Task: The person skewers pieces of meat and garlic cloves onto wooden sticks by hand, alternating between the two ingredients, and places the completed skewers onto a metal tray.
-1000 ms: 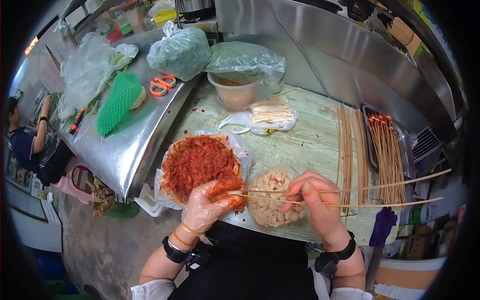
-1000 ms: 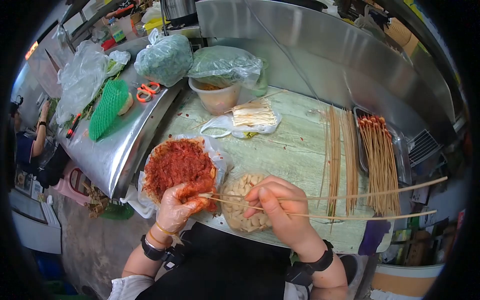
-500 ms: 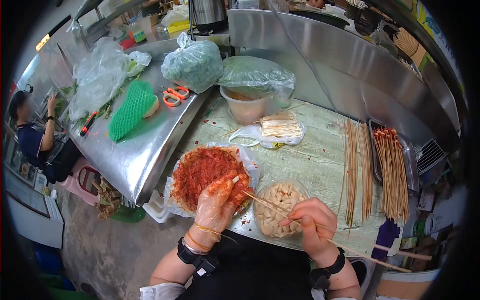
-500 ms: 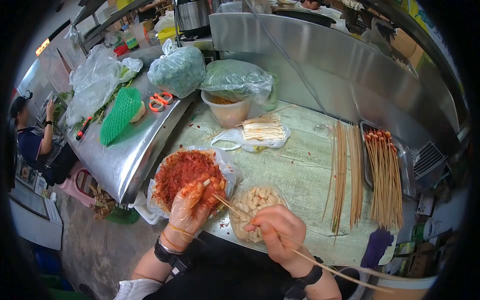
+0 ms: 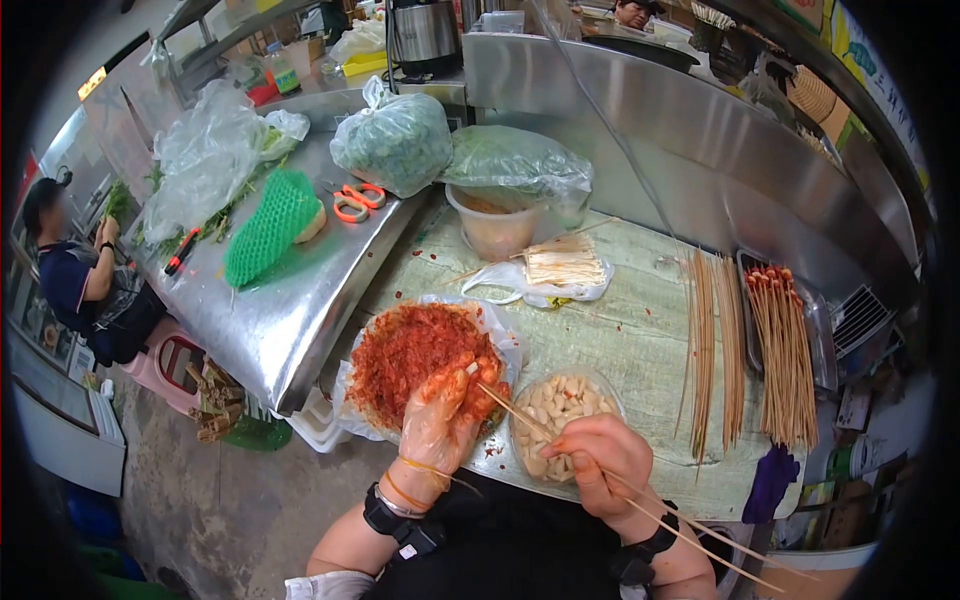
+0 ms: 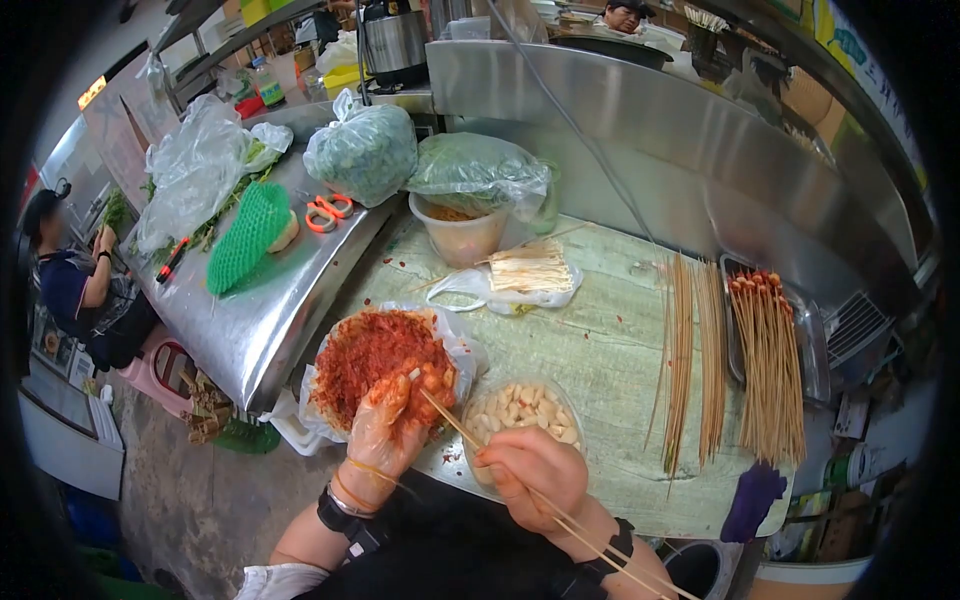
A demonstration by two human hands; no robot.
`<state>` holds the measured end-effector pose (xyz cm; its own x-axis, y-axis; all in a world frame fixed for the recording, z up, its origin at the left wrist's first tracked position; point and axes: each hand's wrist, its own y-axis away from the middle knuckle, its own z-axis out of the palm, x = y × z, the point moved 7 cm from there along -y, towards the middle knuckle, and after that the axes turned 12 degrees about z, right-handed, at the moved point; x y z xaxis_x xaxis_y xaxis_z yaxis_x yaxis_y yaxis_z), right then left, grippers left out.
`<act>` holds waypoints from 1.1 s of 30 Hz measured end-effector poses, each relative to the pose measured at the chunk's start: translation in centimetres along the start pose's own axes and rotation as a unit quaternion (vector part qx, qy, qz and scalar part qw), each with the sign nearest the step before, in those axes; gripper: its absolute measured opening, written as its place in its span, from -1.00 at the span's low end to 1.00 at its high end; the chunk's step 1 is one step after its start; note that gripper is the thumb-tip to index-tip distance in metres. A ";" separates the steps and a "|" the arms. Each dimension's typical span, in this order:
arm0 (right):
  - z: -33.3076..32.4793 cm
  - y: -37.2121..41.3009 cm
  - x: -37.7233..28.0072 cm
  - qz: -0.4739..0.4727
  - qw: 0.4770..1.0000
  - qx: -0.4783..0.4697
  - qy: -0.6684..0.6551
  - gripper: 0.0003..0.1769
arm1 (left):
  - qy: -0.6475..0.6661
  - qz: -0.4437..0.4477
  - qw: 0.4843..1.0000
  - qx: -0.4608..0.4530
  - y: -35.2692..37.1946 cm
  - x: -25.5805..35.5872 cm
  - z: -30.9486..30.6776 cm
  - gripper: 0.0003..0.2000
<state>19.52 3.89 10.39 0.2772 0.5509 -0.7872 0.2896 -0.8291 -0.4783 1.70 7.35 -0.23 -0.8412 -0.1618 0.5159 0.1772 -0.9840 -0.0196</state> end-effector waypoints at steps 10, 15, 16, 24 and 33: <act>1.4 -0.1 -0.5 -0.022 0.999 -0.004 0.029 -0.83 | -0.012 0.035 0.999 0.020 -0.1 0.3 -0.1 -0.69; 1.7 -1.0 -0.6 -0.058 0.998 -0.008 0.033 -0.91 | -0.039 0.042 0.998 0.031 -0.2 0.0 -1.3 -0.67; 1.8 -1.1 -0.6 -0.055 0.998 -0.009 0.031 -0.91 | -0.050 0.051 0.997 0.032 -0.2 0.1 -1.3 -0.67; 3.2 -1.7 0.1 -0.071 0.997 -0.018 0.028 -0.87 | -0.088 0.079 0.992 0.048 -0.7 0.1 -2.5 -0.68; 4.7 -2.2 -0.6 -0.079 0.996 -0.025 0.039 -0.90 | -0.117 0.102 0.986 0.053 -1.0 0.8 -2.1 -0.70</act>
<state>14.42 4.91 10.09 0.2945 0.6820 -0.6695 0.3807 -0.7263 -0.5724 -0.26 8.03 -1.59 -0.6429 -0.3224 0.6947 0.3940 -0.9171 -0.0610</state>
